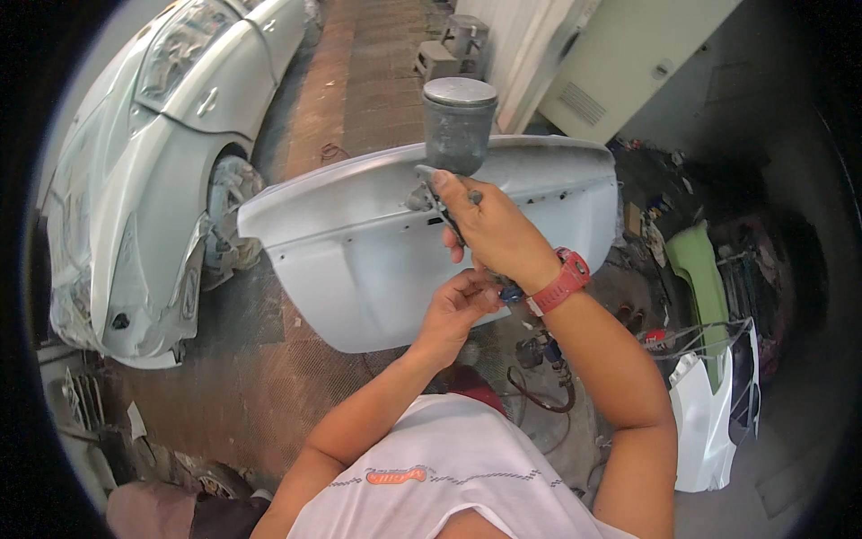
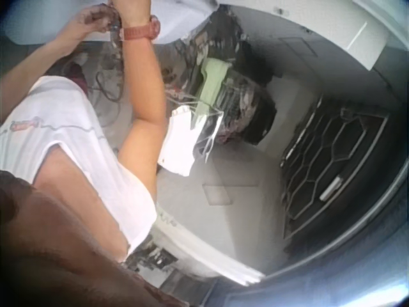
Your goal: The person uses a spray gun to apply black paint to a white car bumper. They systematically cover the surface, flip the bumper to paint the other side, and then place the painted bumper on the floor.
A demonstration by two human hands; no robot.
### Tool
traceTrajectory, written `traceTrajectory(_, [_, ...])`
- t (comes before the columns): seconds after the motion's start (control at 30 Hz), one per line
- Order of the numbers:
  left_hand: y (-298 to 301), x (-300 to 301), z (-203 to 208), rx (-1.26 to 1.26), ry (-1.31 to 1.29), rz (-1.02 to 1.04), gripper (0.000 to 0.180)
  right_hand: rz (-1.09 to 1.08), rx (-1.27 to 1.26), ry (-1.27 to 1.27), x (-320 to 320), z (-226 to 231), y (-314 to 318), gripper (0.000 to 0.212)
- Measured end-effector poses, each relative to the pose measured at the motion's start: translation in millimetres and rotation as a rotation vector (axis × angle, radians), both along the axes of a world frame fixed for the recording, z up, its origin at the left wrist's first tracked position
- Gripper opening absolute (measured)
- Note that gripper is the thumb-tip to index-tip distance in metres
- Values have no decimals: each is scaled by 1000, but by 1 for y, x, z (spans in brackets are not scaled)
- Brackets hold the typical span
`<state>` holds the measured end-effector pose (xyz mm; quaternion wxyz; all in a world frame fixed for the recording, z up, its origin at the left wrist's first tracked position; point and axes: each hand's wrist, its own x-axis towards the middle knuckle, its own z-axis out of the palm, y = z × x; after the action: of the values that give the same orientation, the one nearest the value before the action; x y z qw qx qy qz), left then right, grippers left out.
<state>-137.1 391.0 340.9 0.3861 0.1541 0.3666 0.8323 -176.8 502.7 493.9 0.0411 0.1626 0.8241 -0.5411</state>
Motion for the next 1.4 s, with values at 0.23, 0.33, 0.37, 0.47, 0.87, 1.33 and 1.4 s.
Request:
traceTrajectory(0.23, [-79, -10, -10, -23, -30, 367, 19, 191, -15, 8, -34, -3, -99, 66])
traceTrajectory(0.33, [-101, -11, -9, -7, -21, 490, 19, 248, 11, -6, -45, -9, -128, 69])
traceTrajectory(0.37, [-107, -10, -9, -18, -13, 501, 18, 293, -49, 24, -46, -9, -131, 70])
traceTrajectory(0.47, [-115, -7, -12, -25, 17, 512, 17, 303, -153, -13, -46, -10, -130, 71])
traceTrajectory(0.87, [4, 17, -2, -76, 90, 21, 28, -183, 45, -24, 26, -8, -9, 61])
traceTrajectory(1.33, [-81, 26, -110, -372, 526, -797, 48, -517, 127, 67, 95, -10, 185, 62])
traceTrajectory(1.4, [-113, 43, -143, -555, 365, -789, 44, -550, 118, 80, 100, -13, 221, 63])
